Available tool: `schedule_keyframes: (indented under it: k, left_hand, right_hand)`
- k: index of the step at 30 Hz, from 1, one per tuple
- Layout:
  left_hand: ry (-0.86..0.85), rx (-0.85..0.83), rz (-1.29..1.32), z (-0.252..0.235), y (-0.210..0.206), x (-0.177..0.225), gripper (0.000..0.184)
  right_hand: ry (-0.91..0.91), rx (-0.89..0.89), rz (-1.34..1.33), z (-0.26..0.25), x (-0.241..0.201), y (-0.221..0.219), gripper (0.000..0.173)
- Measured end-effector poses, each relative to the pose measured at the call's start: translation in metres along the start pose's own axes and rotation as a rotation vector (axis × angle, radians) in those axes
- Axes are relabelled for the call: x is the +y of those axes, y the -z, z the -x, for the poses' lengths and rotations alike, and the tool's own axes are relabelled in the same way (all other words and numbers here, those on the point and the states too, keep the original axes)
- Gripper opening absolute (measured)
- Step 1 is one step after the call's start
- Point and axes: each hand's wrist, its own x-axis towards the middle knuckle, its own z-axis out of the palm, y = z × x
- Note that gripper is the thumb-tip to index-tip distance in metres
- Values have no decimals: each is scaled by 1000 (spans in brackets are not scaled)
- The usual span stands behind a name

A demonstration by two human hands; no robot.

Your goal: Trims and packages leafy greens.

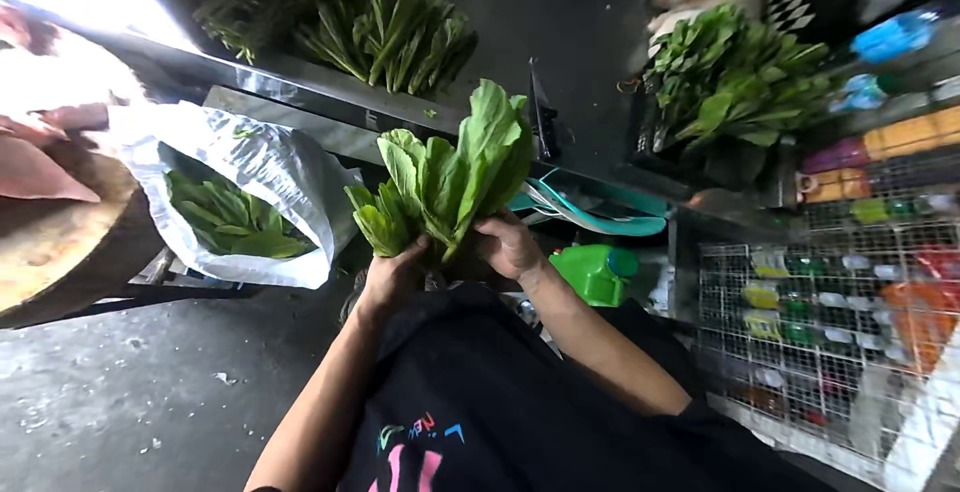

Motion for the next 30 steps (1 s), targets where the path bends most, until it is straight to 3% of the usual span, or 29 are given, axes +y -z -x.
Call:
schedule_keyframes:
  k: [5,11,18,22,25,30]
  left_hand:
    - [18,-15,-159,3,36,45,28]
    - [31,40,-230,1,83,82,33]
    - [153,-28,38,-11,111,92,34]
    - [395,-56,231,-19,114,94,24]
    - [449,-164,342,-26,114,86,28]
    - [487,-265,197,-35,113,85,28]
  right_hand:
    - [11,50,-81,-16,12,-50,29]
    - [-17,34,8,-45,28,-103,43]
    - [-29,170,166,-67,56,-136,37]
    - [-144,238,0,-66,61,-145,32]
    - [-169,232,-121,-65,58,-142,31]
    - [-253,412,12,-65,56,-146,26]
